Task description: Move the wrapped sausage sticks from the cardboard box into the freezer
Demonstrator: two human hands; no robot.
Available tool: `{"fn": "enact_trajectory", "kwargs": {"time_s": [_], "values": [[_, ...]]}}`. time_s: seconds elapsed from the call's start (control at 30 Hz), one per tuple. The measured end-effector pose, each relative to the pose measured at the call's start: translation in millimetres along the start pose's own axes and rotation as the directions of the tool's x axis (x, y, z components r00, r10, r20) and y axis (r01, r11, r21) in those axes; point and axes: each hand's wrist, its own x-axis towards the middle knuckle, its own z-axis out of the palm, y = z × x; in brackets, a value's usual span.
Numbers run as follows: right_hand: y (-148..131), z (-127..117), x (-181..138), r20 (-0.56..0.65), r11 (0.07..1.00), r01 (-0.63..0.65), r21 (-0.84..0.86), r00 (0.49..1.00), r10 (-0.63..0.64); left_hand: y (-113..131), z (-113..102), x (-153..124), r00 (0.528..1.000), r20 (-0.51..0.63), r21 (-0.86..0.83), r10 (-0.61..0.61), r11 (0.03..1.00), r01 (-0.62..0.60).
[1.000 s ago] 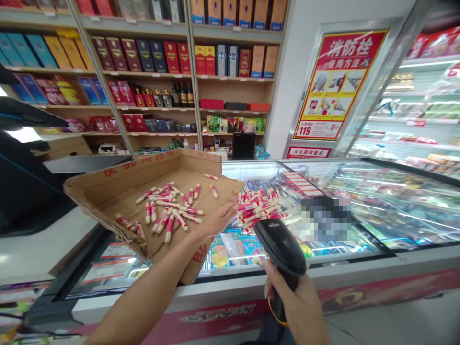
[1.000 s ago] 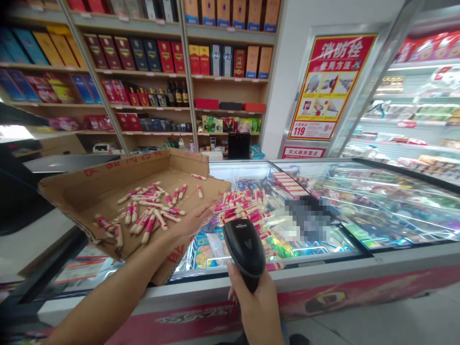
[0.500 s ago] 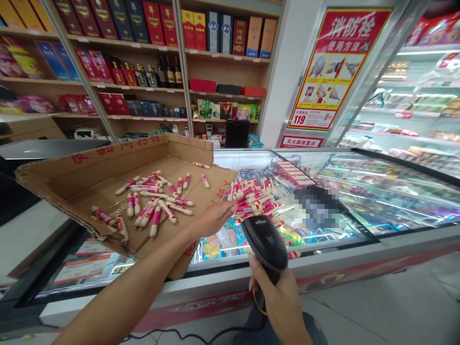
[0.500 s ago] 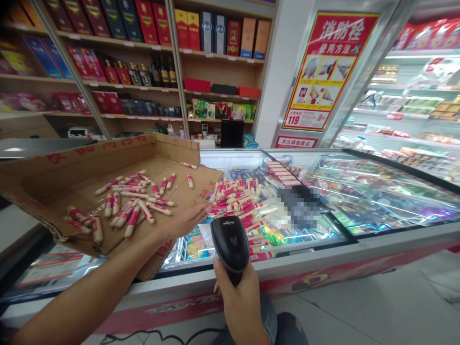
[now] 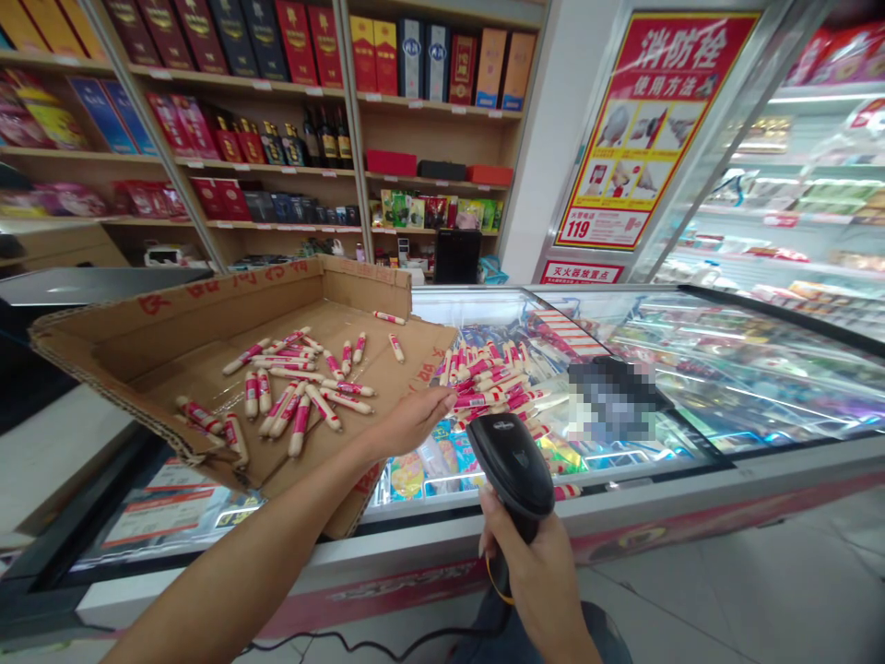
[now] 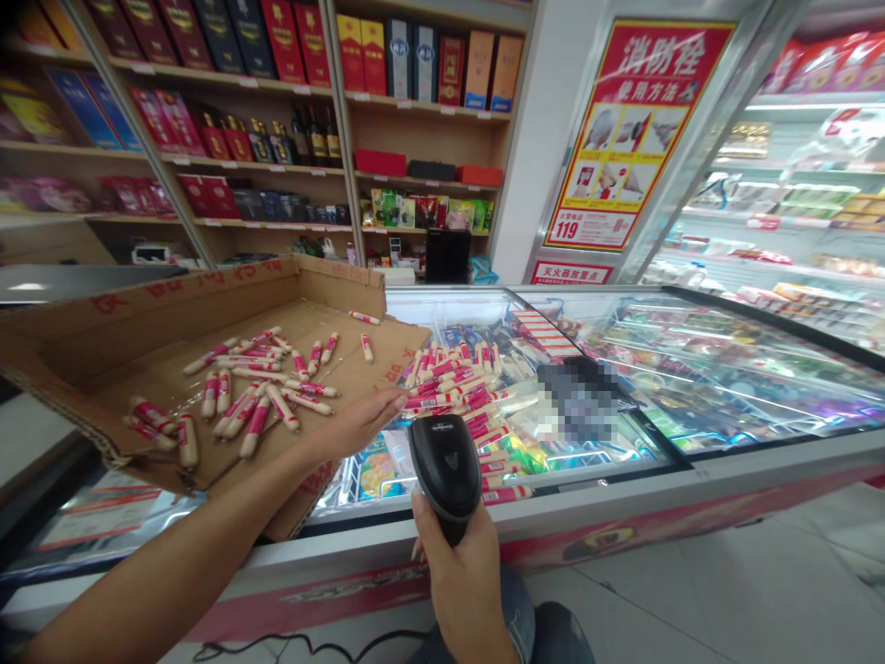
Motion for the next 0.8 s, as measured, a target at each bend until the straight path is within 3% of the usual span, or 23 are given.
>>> {"fn": "enact_trajectory", "kwargs": {"time_s": [0.37,0.8], "values": [[2,-3,1,0.013,1.000,0.019,0.007,1.000,-0.020,-3,1,1,1.000,-0.017,0.028,-0.003,1.000,0.003],[3,-20,3,0.067,0.998,0.003,0.059,0.998,-0.007,-15,3,9,0.988,-0.156,0.118,-0.017,0.992,0.035]]}}
